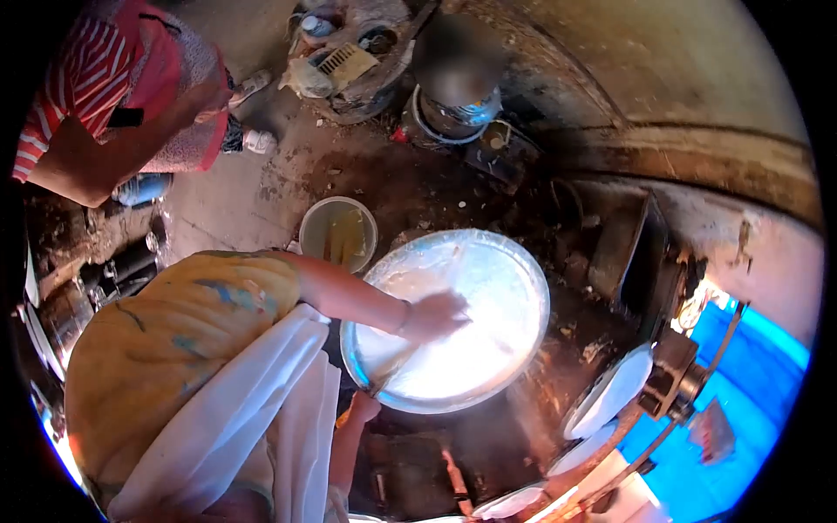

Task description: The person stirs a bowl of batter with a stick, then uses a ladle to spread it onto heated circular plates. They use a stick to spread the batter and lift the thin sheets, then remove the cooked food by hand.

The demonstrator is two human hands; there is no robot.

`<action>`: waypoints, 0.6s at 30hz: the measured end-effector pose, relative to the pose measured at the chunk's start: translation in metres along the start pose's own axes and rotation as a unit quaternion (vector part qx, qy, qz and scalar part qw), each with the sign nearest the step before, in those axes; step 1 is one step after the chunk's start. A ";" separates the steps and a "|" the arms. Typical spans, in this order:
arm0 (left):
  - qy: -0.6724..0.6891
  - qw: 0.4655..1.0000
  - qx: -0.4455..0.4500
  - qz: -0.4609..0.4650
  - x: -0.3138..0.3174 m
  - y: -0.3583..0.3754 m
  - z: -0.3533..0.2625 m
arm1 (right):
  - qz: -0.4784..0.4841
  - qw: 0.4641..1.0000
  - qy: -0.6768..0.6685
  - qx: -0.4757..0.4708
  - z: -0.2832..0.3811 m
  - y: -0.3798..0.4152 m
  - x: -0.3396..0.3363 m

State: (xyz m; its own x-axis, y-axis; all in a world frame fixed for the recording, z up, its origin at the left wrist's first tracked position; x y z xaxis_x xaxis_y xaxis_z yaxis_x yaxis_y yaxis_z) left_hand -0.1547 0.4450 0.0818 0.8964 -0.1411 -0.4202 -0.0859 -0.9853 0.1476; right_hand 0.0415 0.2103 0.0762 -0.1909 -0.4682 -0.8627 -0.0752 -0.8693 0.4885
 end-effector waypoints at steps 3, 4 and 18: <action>-0.330 0.934 -0.074 0.114 -0.036 0.040 0.006 | 0.030 0.999 0.013 0.025 -0.027 0.010 0.038; -0.259 0.960 -0.087 0.061 -0.046 0.049 0.003 | 0.012 1.000 0.008 -0.012 -0.047 0.011 0.058; 0.482 0.800 -0.307 0.183 -0.186 0.053 0.029 | -0.037 0.985 -0.117 0.123 0.038 0.029 -0.027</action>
State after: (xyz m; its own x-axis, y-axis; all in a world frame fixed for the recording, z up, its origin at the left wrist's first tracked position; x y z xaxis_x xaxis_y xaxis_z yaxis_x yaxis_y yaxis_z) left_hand -0.3390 0.4162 0.1419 0.8043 0.0227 0.5937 -0.4546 -0.6199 0.6395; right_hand 0.0073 0.2034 0.1185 -0.3934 -0.3305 -0.8579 -0.3275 -0.8215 0.4667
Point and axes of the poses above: each hand's wrist, its own y-axis away from the middle knuckle, its own x-axis out of the palm, z = x × y, the point moved 4 cm from there along -y, towards the middle knuckle, and after that the axes turned 9 degrees about -x, right-handed, at the moved point
